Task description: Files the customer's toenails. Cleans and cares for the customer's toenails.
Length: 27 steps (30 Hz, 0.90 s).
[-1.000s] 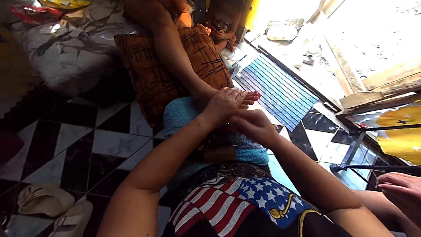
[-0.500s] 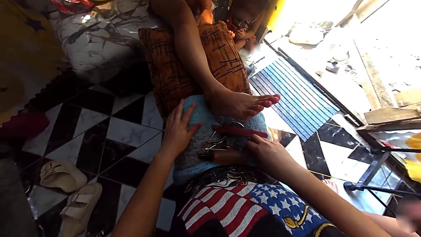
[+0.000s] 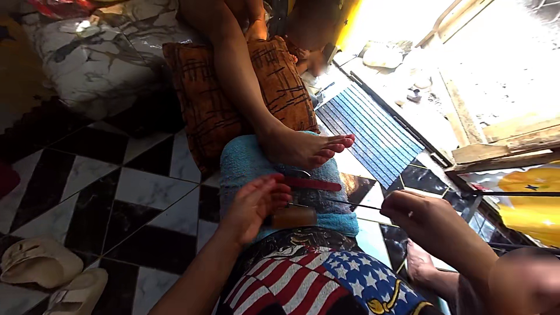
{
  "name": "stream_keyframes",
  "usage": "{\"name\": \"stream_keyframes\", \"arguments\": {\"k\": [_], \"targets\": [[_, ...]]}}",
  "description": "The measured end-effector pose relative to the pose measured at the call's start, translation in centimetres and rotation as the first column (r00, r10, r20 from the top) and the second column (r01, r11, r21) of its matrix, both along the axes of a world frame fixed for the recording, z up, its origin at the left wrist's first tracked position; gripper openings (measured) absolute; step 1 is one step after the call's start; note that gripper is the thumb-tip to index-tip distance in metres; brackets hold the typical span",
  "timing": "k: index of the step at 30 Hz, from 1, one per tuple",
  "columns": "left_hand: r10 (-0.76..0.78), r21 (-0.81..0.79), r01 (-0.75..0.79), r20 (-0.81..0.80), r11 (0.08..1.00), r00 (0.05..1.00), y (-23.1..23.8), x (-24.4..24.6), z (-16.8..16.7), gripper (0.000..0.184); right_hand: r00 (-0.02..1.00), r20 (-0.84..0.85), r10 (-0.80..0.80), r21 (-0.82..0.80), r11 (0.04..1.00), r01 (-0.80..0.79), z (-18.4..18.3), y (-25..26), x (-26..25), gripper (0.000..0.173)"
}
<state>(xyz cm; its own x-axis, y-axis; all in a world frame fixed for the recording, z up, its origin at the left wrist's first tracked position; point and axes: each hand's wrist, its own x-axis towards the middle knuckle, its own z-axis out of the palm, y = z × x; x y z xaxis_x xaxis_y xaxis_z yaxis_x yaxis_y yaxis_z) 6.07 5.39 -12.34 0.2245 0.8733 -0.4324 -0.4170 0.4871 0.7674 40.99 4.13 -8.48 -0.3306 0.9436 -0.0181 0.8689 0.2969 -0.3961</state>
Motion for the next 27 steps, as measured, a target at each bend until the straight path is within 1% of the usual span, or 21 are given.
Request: {"name": "stream_keyframes", "arguments": {"k": [1, 2, 3, 4, 6, 7, 8, 10, 11, 13, 14, 15, 17, 18, 19, 20, 21, 22, 23, 25, 27], "targets": [[-0.064, -0.110, 0.080, 0.137, 0.991, 0.988, 0.8, 0.8, 0.2, 0.038, 1.000, 0.000, -0.009, 0.026, 1.000, 0.009, 0.1, -0.2, 0.0, 0.016], [-0.094, -0.172, 0.136, 0.232, 0.976, 0.968, 1.6, 1.7, 0.2, 0.043, 0.999, -0.036, -0.012, 0.048, 0.999, 0.014, 0.0, -0.3, -0.3, 0.015], [-0.099, -0.199, 0.161, 0.288, 0.967, 0.953, 2.3, 2.5, 0.2, 0.046, 0.993, -0.119, -0.013, 0.058, 0.998, 0.020, -0.2, -0.4, -1.0, 0.014], [-0.095, -0.201, 0.167, 0.326, 0.965, 0.941, 3.0, 3.4, 0.2, 0.047, 0.975, -0.222, -0.007, 0.078, 0.997, 0.025, -0.8, -0.4, -1.9, 0.015], [-0.067, -0.180, 0.143, 0.373, 0.973, 0.925, 4.4, 4.9, 0.4, 0.048, 0.878, -0.478, 0.017, 0.068, 0.998, 0.018, -2.6, -0.3, -4.3, 0.016], [-0.054, -0.170, 0.131, 0.397, 0.977, 0.916, 4.9, 5.4, 0.5, 0.046, 0.835, -0.550, 0.030, 0.060, 0.998, 0.003, -3.8, -0.1, -5.3, 0.015], [-0.039, -0.172, 0.120, 0.412, 0.978, 0.911, 5.4, 5.9, 0.5, 0.042, 0.823, -0.566, 0.041, 0.061, 0.998, -0.008, -5.1, 0.1, -6.0, 0.014], [-0.021, -0.198, 0.118, 0.434, 0.973, 0.901, 5.9, 6.8, 0.6, 0.033, 0.852, -0.522, 0.047, 0.035, 0.999, -0.034, -7.3, 0.8, -6.6, 0.015], [-0.020, -0.208, 0.126, 0.448, 0.970, 0.894, 6.1, 7.3, 0.5, 0.031, 0.864, -0.501, 0.043, 0.010, 0.999, -0.044, -7.7, 1.3, -6.5, 0.016], [0.007, -0.237, 0.116, 0.463, 0.965, 0.887, 6.3, 8.1, 0.3, 0.026, 0.844, -0.535, 0.039, -0.015, 0.998, -0.055, -6.4, 2.3, -6.3, 0.016], [0.028, -0.250, 0.101, 0.466, 0.963, 0.884, 6.4, 8.4, 0.2, 0.024, 0.790, -0.612, 0.048, -0.006, 0.998, -0.065, -5.0, 2.8, -6.4, 0.015], [0.043, -0.257, 0.090, 0.467, 0.962, 0.883, 6.4, 8.6, 0.1, 0.022, 0.695, -0.715, 0.067, 0.011, 0.996, -0.085, -3.6, 3.4, -6.7, 0.014], [0.060, -0.272, 0.075, 0.457, 0.959, 0.888, 6.2, 8.9, 0.2, 0.019, 0.463, -0.879, 0.112, 0.048, 0.988, -0.147, -1.0, 4.4, -7.9, 0.016], [0.051, -0.265, 0.076, 0.442, 0.961, 0.896, 6.1, 8.9, 0.1, 0.019, 0.390, -0.912, 0.128, 0.062, 0.982, -0.178, -0.2, 4.9, -8.9, 0.018], [0.036, -0.245, 0.077, 0.426, 0.966, 0.904, 6.0, 8.9, 0.0, 0.020, 0.375, -0.918, 0.128, 0.056, 0.979, -0.196, 0.3, 5.4, -10.0, 0.019], [0.017, -0.215, 0.078, 0.407, 0.973, 0.913, 5.8, 8.8, -0.1, 0.020, 0.405, -0.906, 0.119, 0.041, 0.980, -0.194, 0.3, 6.1, -11.0, 0.019], [0.000, -0.189, 0.080, 0.388, 0.979, 0.922, 5.6, 8.7, -0.1, 0.021, 0.468, -0.878, 0.103, 0.033, 0.987, -0.156, 0.1, 6.8, -11.8, 0.019], [-0.011, -0.180, 0.087, 0.388, 0.980, 0.922, 5.5, 8.4, -0.2, 0.020, 0.544, -0.835, 0.082, 0.041, 0.995, -0.087, -0.1, 7.6, -12.3, 0.018], [-0.015, -0.180, 0.095, 0.404, 0.979, 0.915, 5.4, 8.1, -0.4, 0.017, 0.591, -0.805, 0.055, 0.061, 0.998, -0.010, -0.2, 8.3, -12.7, 0.016], [0.010, -0.204, 0.085, 0.424, 0.975, 0.906, 5.2, 7.8, -0.6, 0.012, 0.612, -0.791, 0.017, 0.068, 0.996, 0.061, -0.3, 9.1, -13.0, 0.010], [0.043, -0.222, 0.059, 0.427, 0.973, 0.903, 5.0, 7.6, -0.6, 0.015, 0.636, -0.771, 0.024, 0.032, 0.999, 0.002, -0.5, 8.4, -12.5, 0.011]]}}
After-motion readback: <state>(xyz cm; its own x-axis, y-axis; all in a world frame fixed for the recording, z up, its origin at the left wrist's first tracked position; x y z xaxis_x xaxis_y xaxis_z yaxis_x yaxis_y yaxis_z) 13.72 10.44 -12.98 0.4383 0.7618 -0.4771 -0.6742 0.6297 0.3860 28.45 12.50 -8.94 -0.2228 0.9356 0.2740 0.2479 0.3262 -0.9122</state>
